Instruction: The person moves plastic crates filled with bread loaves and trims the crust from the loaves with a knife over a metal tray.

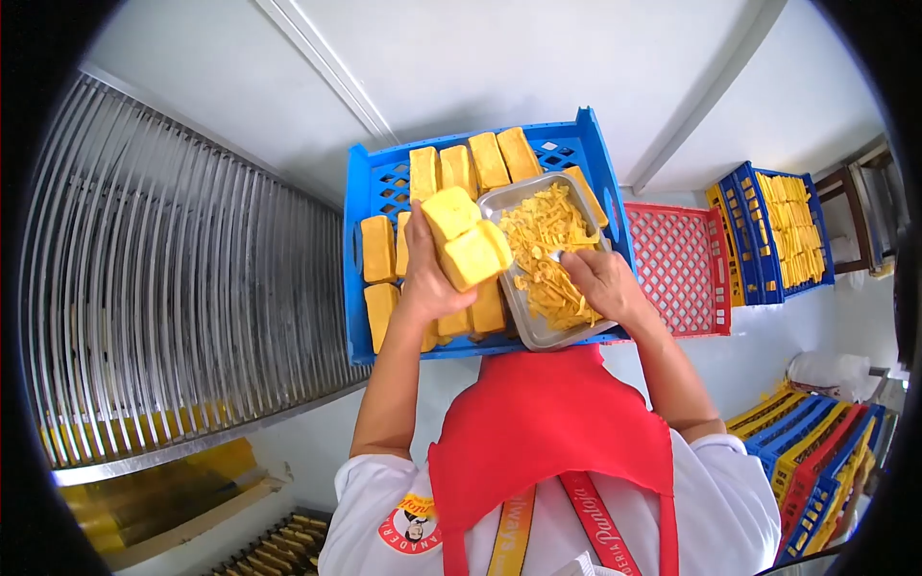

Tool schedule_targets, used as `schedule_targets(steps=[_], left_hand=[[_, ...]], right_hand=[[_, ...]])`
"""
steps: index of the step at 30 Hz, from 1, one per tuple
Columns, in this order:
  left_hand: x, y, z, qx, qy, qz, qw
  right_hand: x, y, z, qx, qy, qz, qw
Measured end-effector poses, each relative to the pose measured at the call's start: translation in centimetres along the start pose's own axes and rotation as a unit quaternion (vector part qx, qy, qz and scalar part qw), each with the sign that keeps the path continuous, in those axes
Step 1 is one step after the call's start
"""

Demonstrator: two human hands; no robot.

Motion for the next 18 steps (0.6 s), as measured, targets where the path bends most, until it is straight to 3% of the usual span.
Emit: schedule_targets(steps=[3,6,10,14,18], left_hand=[[-1.0,1.3,-1.3,0.011,-0.009,0.023,1.000],[-1.8,2.0,-2.4,0.079,0.021,0.008,0.997],[-2.2,1.4,-3.6,0.117,0.036,-0.027,0.992],[-2.4,1.3,-4.6,0.181,0.063,-0.042,0.981],[-2.9,1.7,-3.7,0.152,0.054,-0.051,0.986]], right_hand=[[0.4,-0.5,4.2,-0.084,-0.065,-0.008,0.994],[0.4,0.5,5.0,-0.065,-0.092,-0.059,0.992],[-0.1,1.6,4.9,-0.106,-0.057,-0.091,0.989],[-0.1,2.5,4.6,-0.104,-0.053,-0.091,0.989],[0.2,3.9,3.5,-0.028,-0.066,-0.031,0.997]])
Point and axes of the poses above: each hand's wrist, its own x-axis towards the middle knuckle, its own y-axis out of the palm, z = x × y, the point moved 9 cm from there along x, towards the middle knuckle, and after that the axes turned 14 degrees about -x, right-handed, at the moved point
